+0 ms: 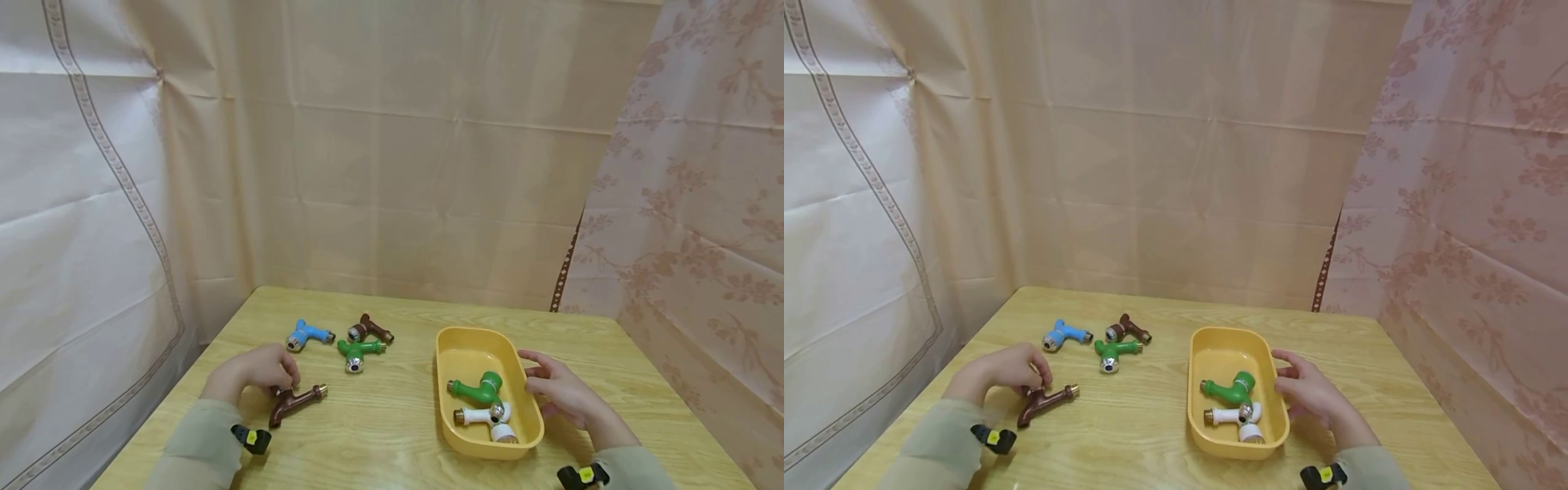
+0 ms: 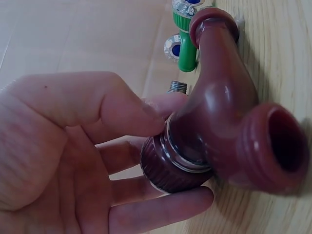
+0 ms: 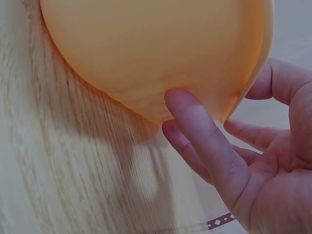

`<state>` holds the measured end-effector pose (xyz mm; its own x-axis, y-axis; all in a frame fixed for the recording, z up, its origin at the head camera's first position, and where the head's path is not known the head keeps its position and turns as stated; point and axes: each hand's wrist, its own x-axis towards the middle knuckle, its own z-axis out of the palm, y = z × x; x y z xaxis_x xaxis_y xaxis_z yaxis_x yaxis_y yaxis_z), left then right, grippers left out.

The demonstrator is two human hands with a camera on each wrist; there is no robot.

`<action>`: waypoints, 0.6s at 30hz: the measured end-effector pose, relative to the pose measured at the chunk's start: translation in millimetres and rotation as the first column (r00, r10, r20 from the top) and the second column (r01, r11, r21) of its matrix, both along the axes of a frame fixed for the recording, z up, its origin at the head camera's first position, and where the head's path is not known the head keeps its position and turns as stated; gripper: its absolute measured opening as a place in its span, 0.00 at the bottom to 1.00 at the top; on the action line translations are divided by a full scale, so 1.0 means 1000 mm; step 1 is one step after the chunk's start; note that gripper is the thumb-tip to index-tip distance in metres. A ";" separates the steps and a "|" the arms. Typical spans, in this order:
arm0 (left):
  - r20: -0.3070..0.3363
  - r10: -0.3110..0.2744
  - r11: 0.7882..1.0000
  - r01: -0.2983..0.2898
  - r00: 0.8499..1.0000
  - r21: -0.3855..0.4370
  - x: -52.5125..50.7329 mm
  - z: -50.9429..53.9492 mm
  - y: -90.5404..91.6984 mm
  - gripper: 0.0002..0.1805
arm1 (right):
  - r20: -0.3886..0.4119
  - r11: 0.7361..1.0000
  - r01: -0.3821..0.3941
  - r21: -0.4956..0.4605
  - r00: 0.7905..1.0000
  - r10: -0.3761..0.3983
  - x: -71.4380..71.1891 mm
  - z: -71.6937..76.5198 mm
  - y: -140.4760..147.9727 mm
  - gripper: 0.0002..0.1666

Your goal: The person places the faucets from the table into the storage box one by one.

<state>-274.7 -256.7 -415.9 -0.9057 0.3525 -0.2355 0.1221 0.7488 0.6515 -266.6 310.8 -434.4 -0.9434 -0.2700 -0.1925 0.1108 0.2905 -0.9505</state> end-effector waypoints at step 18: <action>-0.067 -0.025 1.000 0.025 0.997 -0.001 -0.004 -0.001 -0.002 0.08 | -0.001 1.000 -0.010 -0.013 1.000 0.010 0.000 0.000 0.001 0.48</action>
